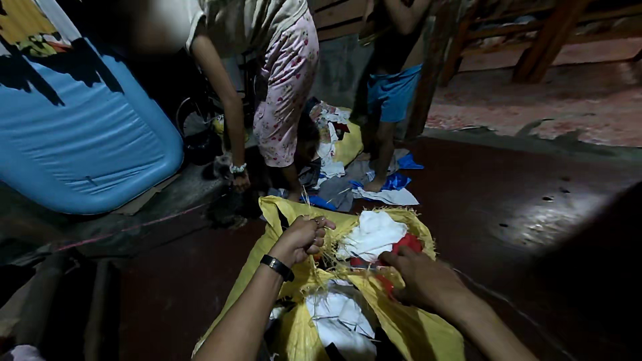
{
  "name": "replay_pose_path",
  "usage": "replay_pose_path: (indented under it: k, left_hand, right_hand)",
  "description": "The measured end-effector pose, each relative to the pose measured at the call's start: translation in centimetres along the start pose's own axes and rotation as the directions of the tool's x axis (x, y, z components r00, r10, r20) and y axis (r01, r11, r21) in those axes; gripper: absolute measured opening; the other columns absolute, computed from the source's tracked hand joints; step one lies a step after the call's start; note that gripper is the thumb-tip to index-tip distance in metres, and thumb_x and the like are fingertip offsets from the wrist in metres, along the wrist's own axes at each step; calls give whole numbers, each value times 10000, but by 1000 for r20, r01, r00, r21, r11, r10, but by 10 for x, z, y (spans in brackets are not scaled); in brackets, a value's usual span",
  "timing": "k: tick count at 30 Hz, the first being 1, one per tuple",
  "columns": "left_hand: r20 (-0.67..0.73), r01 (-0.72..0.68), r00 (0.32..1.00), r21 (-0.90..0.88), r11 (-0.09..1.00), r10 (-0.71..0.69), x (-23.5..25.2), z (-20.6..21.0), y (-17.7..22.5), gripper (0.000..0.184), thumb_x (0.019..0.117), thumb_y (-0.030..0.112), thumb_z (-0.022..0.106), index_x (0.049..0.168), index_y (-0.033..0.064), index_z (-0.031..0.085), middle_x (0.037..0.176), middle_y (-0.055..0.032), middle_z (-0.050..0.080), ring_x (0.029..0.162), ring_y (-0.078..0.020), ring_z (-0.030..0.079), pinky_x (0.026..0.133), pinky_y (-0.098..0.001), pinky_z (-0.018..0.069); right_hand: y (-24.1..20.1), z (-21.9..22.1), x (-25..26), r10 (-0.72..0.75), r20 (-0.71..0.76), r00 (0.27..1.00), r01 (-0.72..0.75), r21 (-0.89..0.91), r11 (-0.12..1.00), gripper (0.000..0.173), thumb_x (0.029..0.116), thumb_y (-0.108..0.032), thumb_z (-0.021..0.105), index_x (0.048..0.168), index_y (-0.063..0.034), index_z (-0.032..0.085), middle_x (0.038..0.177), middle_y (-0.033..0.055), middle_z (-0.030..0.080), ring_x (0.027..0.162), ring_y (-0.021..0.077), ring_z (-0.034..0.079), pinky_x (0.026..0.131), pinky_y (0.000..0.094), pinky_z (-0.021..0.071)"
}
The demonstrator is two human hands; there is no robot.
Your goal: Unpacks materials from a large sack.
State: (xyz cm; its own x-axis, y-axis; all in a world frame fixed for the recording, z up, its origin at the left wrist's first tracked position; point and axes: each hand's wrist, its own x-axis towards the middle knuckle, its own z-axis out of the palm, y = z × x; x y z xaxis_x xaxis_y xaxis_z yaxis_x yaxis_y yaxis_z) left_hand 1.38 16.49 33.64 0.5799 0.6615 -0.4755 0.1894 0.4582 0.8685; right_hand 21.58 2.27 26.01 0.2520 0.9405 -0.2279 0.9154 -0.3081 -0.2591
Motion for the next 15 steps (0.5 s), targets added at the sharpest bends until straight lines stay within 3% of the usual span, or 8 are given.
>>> replay_pose_path:
  k: [3, 6, 9, 10, 12, 15]
  left_hand:
    - [-7, 0, 1000, 11, 1000, 0, -2, 1, 2, 268, 1104, 294, 422, 1026, 107, 597, 573, 87, 318, 399, -3, 263, 373, -142, 244]
    - [-20, 11, 1000, 40, 999, -10, -6, 8, 3, 268, 1105, 304, 418, 1040, 113, 594, 582, 87, 317, 404, -6, 255, 380, -145, 233]
    - [-13, 16, 1000, 33, 999, -16, -5, 9, 2, 262, 1103, 302, 426, 1041, 112, 595, 581, 85, 330, 402, -4, 265, 378, -143, 237]
    - [-13, 13, 1000, 24, 1000, -13, -5, 8, 2, 258, 1101, 299, 429, 1034, 112, 594, 579, 86, 329, 400, -2, 269, 375, -140, 238]
    - [-15, -8, 1000, 14, 1000, 8, -7, 3, 3, 272, 1103, 301, 426, 1019, 105, 595, 571, 86, 328, 401, -1, 278, 376, -141, 246]
    - [-63, -68, 995, 144, 987, 78, -13, -9, 5, 293, 1108, 307, 416, 1012, 109, 609, 576, 83, 343, 432, -11, 301, 415, -156, 274]
  right_hand:
    - [-1, -3, -4, -58, -14, 998, 59, 28, 998, 557, 688, -324, 917, 1202, -231, 720, 1175, 193, 654, 1054, 451, 636, 789, 677, 525]
    - [-24, 8, -9, -97, 19, 995, 96, 42, 994, 485, 759, -259, 876, 1214, -190, 723, 1182, 231, 662, 1071, 481, 634, 816, 703, 503]
    - [-37, 25, -6, -139, -112, 984, 135, -44, 990, 158, 855, -143, 787, 1006, -118, 749, 923, 197, 720, 884, 439, 700, 722, 658, 533]
    - [-38, 25, -4, -137, -114, 984, 130, -66, 989, 108, 875, -130, 764, 981, -116, 750, 894, 183, 723, 857, 423, 707, 707, 645, 539]
    - [-34, 20, -4, -110, -67, 992, 106, -57, 993, 132, 883, -142, 758, 1012, -116, 746, 929, 182, 722, 887, 422, 700, 723, 646, 532]
    - [-7, 16, -4, -59, 2, 998, 59, -7, 998, 298, 794, -203, 841, 1055, -100, 739, 985, 212, 716, 951, 461, 682, 748, 698, 509]
